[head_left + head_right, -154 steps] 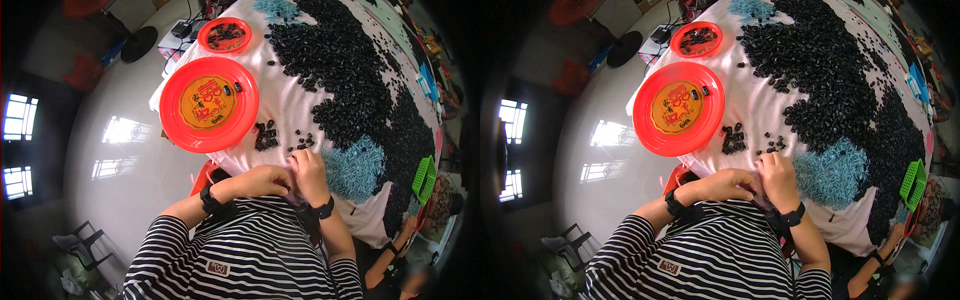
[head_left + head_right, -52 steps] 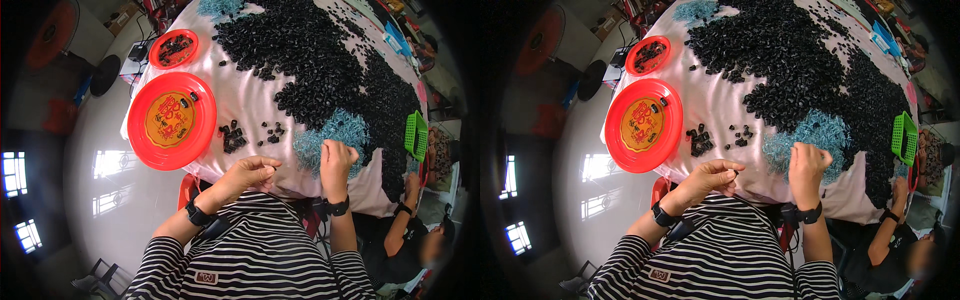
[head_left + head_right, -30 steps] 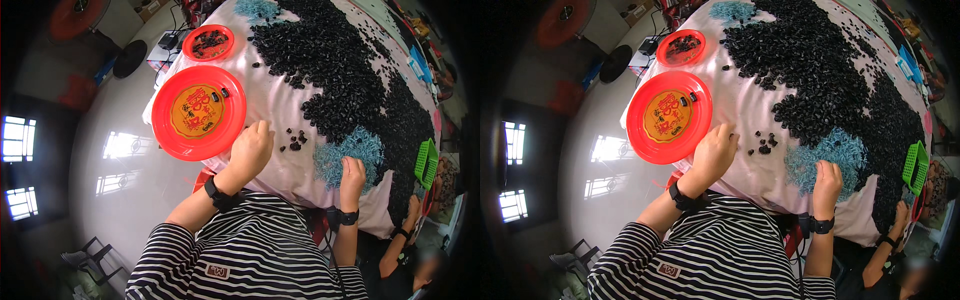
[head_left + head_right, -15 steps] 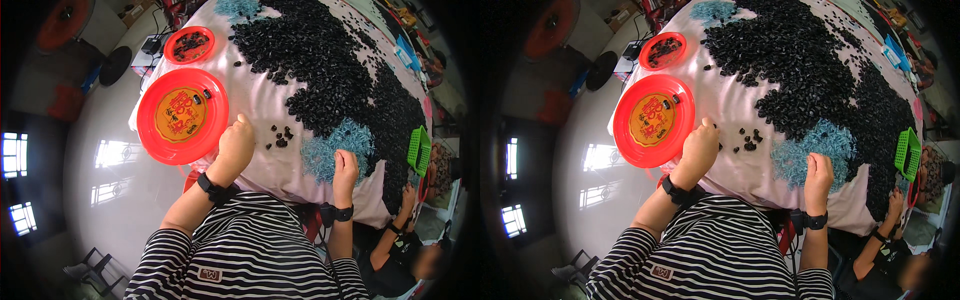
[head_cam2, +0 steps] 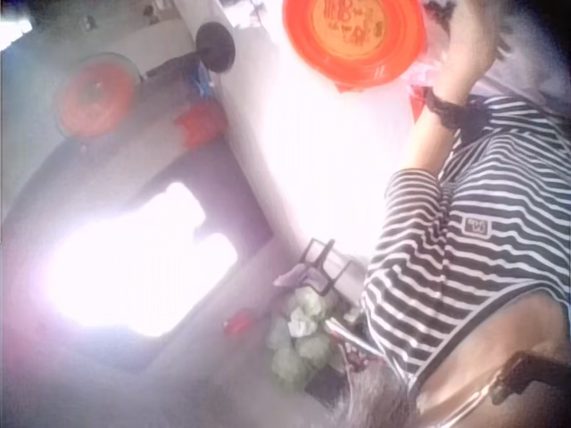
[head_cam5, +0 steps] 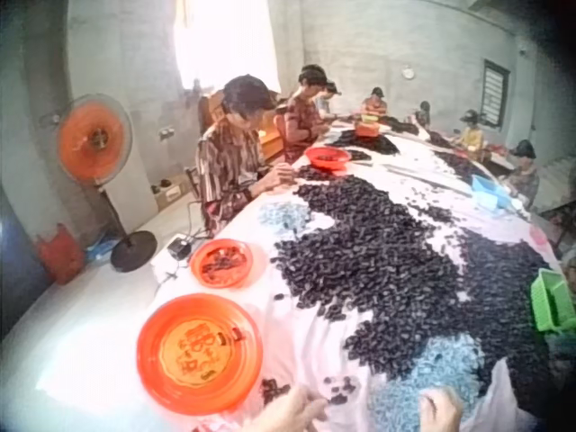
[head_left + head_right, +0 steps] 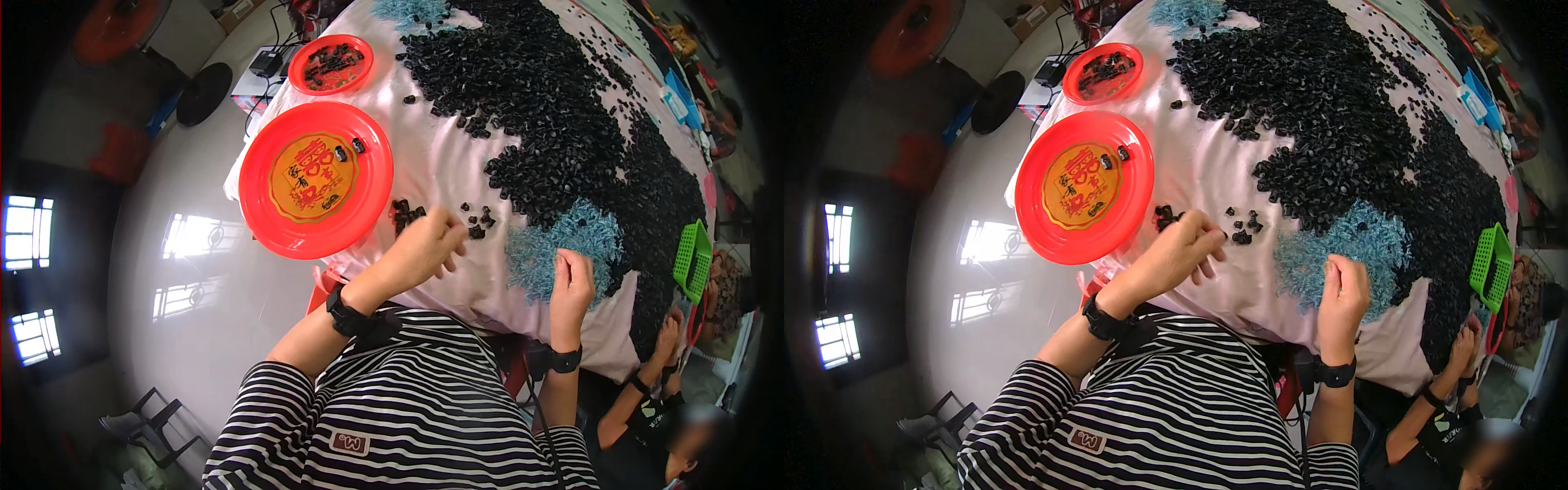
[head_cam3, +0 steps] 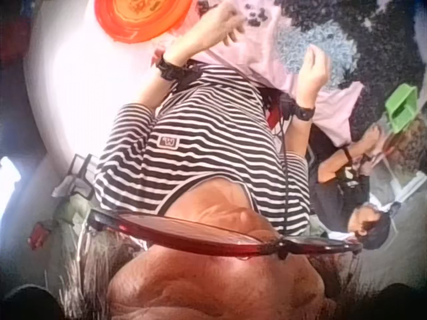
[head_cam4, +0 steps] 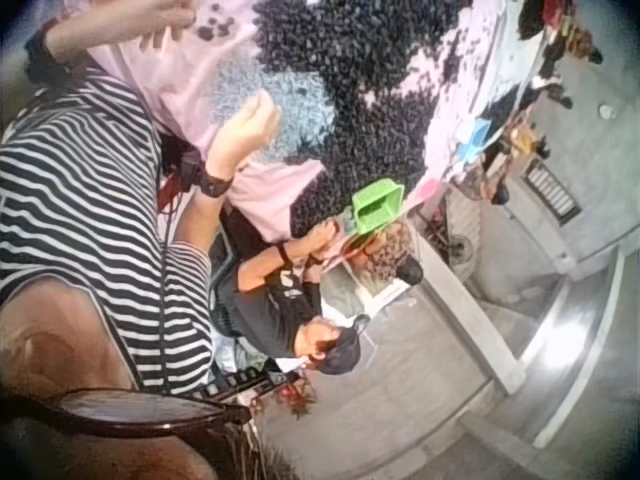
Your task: Assembling small black plastic or rubber shoe components by hand at a table.
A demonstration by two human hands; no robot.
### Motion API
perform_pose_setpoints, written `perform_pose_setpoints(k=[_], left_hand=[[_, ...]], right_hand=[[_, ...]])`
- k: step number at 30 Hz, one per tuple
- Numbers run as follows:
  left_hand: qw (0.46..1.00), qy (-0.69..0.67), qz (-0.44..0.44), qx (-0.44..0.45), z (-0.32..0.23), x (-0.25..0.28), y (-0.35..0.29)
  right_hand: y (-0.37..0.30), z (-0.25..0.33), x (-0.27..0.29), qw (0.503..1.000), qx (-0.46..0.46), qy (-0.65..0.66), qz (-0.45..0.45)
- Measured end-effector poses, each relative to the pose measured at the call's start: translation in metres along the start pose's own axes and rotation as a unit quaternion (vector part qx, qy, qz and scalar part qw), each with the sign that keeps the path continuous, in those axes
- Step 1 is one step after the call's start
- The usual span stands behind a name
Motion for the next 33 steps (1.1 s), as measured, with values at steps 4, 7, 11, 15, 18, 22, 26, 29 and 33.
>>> perform_pose_setpoints(k=[4, 7, 11, 15, 18, 22, 26, 29, 33], left_hand=[[0.949, -0.267, 0.164, 0.026, 0.023, -0.033, -0.009], [0.906, -0.365, 0.214, -0.005, 0.028, -0.045, -0.013], [0.891, -0.396, 0.224, -0.004, 0.029, -0.055, -0.017], [0.884, -0.412, 0.220, -0.024, 0.028, -0.056, -0.020], [0.886, -0.410, 0.212, -0.030, 0.027, -0.054, -0.021], [0.885, -0.417, 0.205, -0.022, 0.028, -0.056, -0.022], [0.892, -0.404, 0.200, -0.028, 0.030, -0.056, -0.020], [0.900, -0.388, 0.193, -0.038, 0.031, -0.057, -0.019], [0.895, -0.406, 0.182, -0.027, 0.029, -0.057, -0.020]], right_hand=[[0.000, 0.030, -0.006, 0.995, -0.039, 0.087, 0.042], [0.000, 0.062, -0.011, 0.987, 0.072, 0.097, 0.104], [-0.006, 0.078, -0.016, 0.977, 0.008, 0.175, 0.125], [-0.002, 0.097, -0.014, 0.978, 0.123, 0.116, 0.120], [-0.004, 0.095, -0.017, 0.979, 0.122, 0.103, 0.124], [-0.006, 0.096, -0.019, 0.977, 0.121, 0.114, 0.134], [-0.008, 0.086, -0.023, 0.975, 0.056, 0.162, 0.141], [-0.007, 0.090, -0.022, 0.976, 0.078, 0.149, 0.138], [-0.010, 0.085, -0.024, 0.978, 0.041, 0.157, 0.128]])
Point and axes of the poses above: each hand's wrist, its own y-axis towards the middle knuckle, its own x-axis out of the back of the hand, z = x × y, the point moved 5 cm from there along y, towards the middle knuckle, and after that the axes turned 3 degrees about -x, right-handed, at the moved point
